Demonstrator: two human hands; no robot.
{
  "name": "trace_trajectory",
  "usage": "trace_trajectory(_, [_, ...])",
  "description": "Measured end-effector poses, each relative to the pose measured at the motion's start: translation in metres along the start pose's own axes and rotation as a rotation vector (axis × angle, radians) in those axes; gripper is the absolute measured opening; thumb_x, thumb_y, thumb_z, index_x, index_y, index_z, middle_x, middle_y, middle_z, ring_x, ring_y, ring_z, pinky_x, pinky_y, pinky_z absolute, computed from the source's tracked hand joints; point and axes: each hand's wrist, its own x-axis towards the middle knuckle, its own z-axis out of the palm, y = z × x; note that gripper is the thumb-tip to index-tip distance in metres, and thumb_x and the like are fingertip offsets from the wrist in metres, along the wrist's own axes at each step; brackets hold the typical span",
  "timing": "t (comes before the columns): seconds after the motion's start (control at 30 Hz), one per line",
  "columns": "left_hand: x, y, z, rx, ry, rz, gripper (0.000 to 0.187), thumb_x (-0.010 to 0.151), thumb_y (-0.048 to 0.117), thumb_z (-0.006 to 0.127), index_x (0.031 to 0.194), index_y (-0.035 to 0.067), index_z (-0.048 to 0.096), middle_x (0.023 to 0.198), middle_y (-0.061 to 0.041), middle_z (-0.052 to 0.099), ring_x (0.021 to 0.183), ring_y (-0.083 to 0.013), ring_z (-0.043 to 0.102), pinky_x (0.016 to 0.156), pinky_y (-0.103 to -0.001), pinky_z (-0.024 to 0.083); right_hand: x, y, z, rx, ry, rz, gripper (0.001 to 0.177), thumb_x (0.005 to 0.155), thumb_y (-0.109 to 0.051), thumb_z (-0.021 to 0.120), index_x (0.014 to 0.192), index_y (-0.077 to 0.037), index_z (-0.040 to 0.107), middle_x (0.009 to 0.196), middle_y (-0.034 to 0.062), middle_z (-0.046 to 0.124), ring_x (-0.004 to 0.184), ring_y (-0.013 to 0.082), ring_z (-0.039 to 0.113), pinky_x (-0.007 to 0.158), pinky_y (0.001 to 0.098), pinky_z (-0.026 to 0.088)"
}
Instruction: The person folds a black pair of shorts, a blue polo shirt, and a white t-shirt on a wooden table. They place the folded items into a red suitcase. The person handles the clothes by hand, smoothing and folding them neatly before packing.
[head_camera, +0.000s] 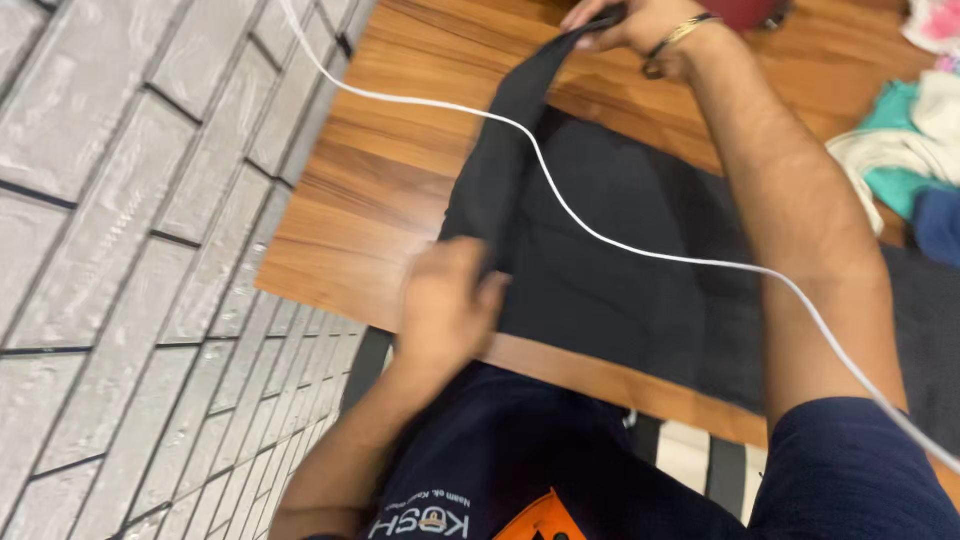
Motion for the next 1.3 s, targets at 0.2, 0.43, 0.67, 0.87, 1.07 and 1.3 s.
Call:
trace_trajectory(0.2, [-0.032, 0.115, 0.119, -0.003, -0.261, 0.455, 0.041, 0.081, 0.014, 0.067, 0.121, 0.007, 0.065, 0.094, -0.007, 0.061, 0.086, -0.0249, 0.065, 0.068, -0.037, 0.054, -0.198, 0.102, -0.085, 0.110, 0.335, 0.458, 0.054, 0.090, 0.016, 0.053, 0.130, -0.014, 0.073, 0.081, 0.0115, 0.058, 0.051, 0.0132, 0.048, 0.042, 0.0331, 0.031])
trace_trajectory(0.43, [-0.058, 0.144, 0.198, 0.052, -0.320, 0.682, 0.058, 0.081, 0.012, 0.070, 0.137, 0.003, 0.060, 0.100, -0.011, 0.058, 0.085, -0.0219, 0.064, 0.056, -0.031, 0.054, -0.305, 0.098, -0.068, 0.673, 0.523, 0.505, 0.029, 0.101, 0.004, 0.059, 0.128, -0.004, 0.068, 0.090, 0.0047, 0.064, 0.070, 0.0140, 0.065, 0.067, 0.0338, 0.061])
trace_trajectory(0.67, [-0.048, 0.144, 0.197, -0.013, -0.475, 0.690, 0.063, 0.078, 0.003, 0.072, 0.140, 0.001, 0.059, 0.110, -0.013, 0.057, 0.089, -0.0206, 0.063, 0.061, -0.026, 0.057, -0.276, 0.056, -0.047, 0.466, 0.580, 0.602, 0.044, 0.094, -0.011, 0.068, 0.135, -0.004, 0.054, 0.116, 0.0033, 0.071, 0.088, 0.0173, 0.069, 0.062, 0.0326, 0.055])
trace_trajectory(0.87, [-0.038, 0.163, 0.165, -0.291, -0.446, 0.628, 0.067, 0.080, 0.022, 0.074, 0.142, 0.000, 0.057, 0.133, -0.027, 0.055, 0.108, -0.0355, 0.061, 0.085, -0.041, 0.053, -0.275, 0.081, -0.051, -0.180, 0.703, 0.539, 0.050, 0.092, -0.018, 0.079, 0.134, 0.000, 0.058, 0.121, 0.0114, 0.072, 0.093, 0.0209, 0.073, 0.071, 0.0311, 0.057])
trace_trajectory(1.07, [-0.006, 0.123, 0.111, -0.126, -0.361, 0.455, 0.038, 0.094, 0.021, 0.068, 0.128, 0.004, 0.062, 0.126, -0.016, 0.066, 0.115, -0.0331, 0.062, 0.099, -0.044, 0.049, -0.281, 0.030, -0.012, -0.891, 0.655, 0.221, 0.055, 0.106, -0.037, 0.076, 0.137, 0.006, 0.063, 0.128, 0.0279, 0.068, 0.116, 0.0453, 0.066, 0.099, 0.0494, 0.052])
trace_trajectory(1.3, [0.017, 0.030, 0.099, 0.275, -0.212, -0.071, 0.063, 0.087, 0.042, 0.080, 0.115, -0.012, 0.060, 0.100, -0.029, 0.060, 0.080, -0.0425, 0.066, 0.063, -0.049, 0.056, -0.250, -0.025, 0.117, -0.845, 0.215, 0.366, 0.091, 0.097, -0.069, 0.047, 0.162, -0.009, 0.029, 0.169, 0.0196, 0.018, 0.155, 0.0369, 0.016, 0.114, 0.0669, 0.022])
